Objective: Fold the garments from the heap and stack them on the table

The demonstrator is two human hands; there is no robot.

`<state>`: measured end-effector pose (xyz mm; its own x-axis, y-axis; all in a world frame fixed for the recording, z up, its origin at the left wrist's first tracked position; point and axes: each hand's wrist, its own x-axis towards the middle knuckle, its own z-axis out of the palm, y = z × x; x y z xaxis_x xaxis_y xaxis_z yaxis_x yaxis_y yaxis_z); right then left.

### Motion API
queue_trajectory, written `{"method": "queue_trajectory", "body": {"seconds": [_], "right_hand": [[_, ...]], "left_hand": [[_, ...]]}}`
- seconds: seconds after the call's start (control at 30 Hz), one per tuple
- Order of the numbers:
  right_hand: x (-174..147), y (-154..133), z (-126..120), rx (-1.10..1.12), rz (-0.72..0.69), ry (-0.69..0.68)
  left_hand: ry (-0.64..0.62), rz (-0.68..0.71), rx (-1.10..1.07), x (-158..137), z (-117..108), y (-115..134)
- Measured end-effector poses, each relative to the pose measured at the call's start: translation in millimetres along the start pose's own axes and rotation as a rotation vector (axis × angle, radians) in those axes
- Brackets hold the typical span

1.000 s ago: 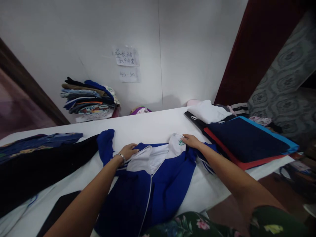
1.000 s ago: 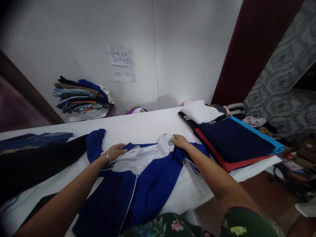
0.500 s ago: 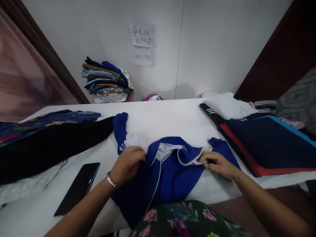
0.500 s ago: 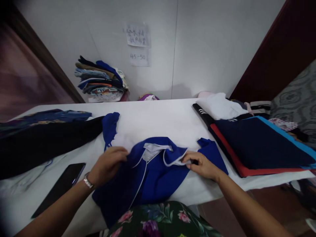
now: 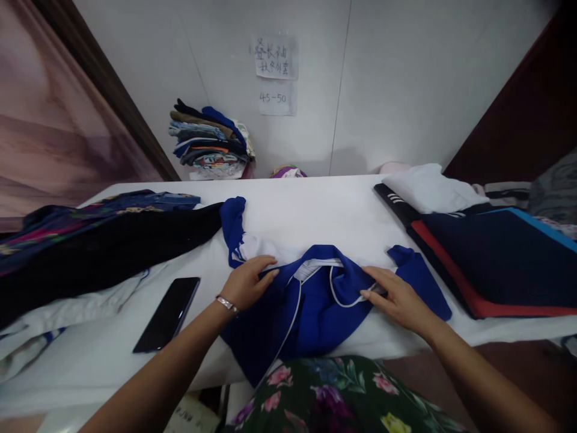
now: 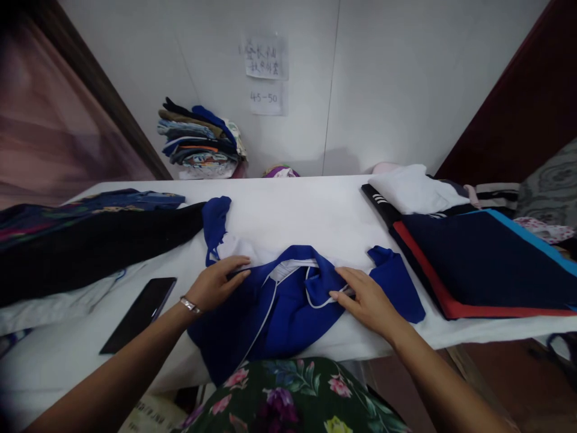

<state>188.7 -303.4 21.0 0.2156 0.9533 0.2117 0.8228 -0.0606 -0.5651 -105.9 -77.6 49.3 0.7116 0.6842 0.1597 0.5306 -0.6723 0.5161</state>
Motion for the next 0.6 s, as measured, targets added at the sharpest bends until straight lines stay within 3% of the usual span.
{"method": "queue_trajectory", "body": {"seconds": [0.1,0.2,0.4,0.6], "right_hand": [[-5,-7,12,-0.133,-0.115,0.043],[-9,-14,24,-0.198,-0.202,0.077],[-11,-22,37,-0.287,-0.165,0.056],[-11,-16,38,-0.302,-0.095,0.038]], "left_hand": [[0.087,0.158,0.21,-1,12,13],[0.006,0.207,0.326,-1,25,24],[-0.181,-0.022,0.514,11,46,19],[-0.149,-0.193,0.496,24,26,16]]}}
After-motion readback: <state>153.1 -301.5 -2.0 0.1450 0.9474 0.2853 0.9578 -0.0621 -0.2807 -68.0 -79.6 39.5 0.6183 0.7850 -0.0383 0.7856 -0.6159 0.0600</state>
